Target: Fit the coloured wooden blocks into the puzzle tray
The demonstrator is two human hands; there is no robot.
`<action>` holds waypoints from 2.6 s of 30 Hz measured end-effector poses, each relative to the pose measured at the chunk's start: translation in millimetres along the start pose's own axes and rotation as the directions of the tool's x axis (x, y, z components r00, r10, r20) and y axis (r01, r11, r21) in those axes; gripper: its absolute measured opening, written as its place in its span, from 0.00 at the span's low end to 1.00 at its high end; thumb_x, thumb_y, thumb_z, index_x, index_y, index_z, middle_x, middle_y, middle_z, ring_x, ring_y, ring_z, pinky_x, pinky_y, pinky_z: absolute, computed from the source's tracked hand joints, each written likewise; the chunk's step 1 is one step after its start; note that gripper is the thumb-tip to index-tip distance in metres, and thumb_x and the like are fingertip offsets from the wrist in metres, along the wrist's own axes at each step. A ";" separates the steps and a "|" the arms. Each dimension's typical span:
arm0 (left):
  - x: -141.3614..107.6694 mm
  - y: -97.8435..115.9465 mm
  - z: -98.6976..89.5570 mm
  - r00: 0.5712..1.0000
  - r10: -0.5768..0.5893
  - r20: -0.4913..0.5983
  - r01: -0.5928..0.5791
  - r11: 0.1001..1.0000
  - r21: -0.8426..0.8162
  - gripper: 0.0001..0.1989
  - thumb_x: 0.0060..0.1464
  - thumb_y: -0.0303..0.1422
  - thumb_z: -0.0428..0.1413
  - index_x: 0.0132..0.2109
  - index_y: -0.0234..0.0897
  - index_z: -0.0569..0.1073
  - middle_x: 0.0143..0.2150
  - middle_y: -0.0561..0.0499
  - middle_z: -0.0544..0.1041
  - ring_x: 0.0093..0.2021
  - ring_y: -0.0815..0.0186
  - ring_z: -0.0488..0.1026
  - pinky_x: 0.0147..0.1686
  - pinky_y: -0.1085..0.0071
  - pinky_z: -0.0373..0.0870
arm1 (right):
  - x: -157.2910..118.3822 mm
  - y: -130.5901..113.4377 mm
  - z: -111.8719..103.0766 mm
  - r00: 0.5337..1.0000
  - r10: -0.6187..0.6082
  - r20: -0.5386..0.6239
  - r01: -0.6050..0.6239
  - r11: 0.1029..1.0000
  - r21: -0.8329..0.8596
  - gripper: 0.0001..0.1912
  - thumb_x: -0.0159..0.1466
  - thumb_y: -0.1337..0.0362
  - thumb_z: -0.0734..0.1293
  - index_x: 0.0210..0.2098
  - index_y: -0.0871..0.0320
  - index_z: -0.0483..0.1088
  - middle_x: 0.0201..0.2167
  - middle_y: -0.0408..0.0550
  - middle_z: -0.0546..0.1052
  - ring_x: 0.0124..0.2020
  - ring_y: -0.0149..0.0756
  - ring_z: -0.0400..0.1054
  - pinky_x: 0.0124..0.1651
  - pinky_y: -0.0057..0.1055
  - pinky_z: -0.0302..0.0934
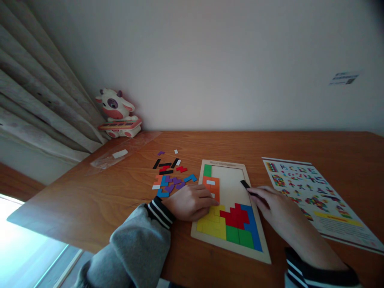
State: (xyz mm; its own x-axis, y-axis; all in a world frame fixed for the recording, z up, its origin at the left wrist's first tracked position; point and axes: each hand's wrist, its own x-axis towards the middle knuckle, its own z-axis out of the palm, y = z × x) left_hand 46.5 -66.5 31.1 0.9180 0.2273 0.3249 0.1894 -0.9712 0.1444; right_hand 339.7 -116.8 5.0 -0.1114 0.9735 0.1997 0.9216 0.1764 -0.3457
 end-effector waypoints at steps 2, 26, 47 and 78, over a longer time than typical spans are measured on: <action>0.2 0.2 0.1 1.000 -0.002 -0.003 0.002 1.000 0.006 0.14 0.63 0.26 0.49 0.52 0.35 0.73 0.42 0.45 0.78 0.42 0.60 0.73 0.44 0.64 0.70 | -0.4 0.5 -0.2 1.000 0.011 0.001 -0.011 1.000 -0.005 0.18 0.67 0.62 0.58 0.46 0.58 0.78 0.43 0.54 0.80 0.39 0.44 0.77 0.43 0.40 0.71; -105.4 -62.7 -56.7 0.612 -0.777 -0.150 0.783 0.569 0.251 0.13 0.62 0.41 0.53 0.42 0.38 0.78 0.43 0.44 0.77 0.43 0.58 0.75 0.46 0.62 0.74 | -2.5 5.1 0.7 1.000 0.014 -0.014 -0.013 0.998 0.069 0.18 0.65 0.59 0.58 0.44 0.56 0.77 0.40 0.54 0.80 0.36 0.44 0.77 0.39 0.40 0.70; -146.8 -62.9 -58.5 0.763 -0.645 -0.025 0.645 0.761 0.069 0.18 0.62 0.46 0.56 0.53 0.44 0.79 0.55 0.45 0.77 0.55 0.57 0.73 0.57 0.61 0.69 | -1.5 9.3 5.2 0.999 0.010 -0.036 -0.007 0.997 0.081 0.19 0.64 0.59 0.58 0.44 0.56 0.77 0.41 0.54 0.81 0.37 0.46 0.77 0.39 0.42 0.71; -131.8 -57.9 -51.8 0.637 -0.736 -0.229 0.762 0.647 0.039 0.20 0.68 0.44 0.46 0.47 0.40 0.79 0.44 0.47 0.82 0.43 0.61 0.79 0.46 0.69 0.73 | -2.5 12.4 8.8 0.999 0.020 -0.025 -0.017 0.993 0.118 0.20 0.64 0.57 0.57 0.48 0.57 0.74 0.40 0.54 0.80 0.37 0.45 0.76 0.40 0.40 0.70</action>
State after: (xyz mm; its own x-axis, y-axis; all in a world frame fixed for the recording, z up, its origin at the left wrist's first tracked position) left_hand -103.5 -36.6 28.3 0.3658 0.8760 0.3144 0.8353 -0.4579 0.3042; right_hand 348.1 -115.8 -7.9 -0.0832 0.9729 0.2157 0.8731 0.1755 -0.4548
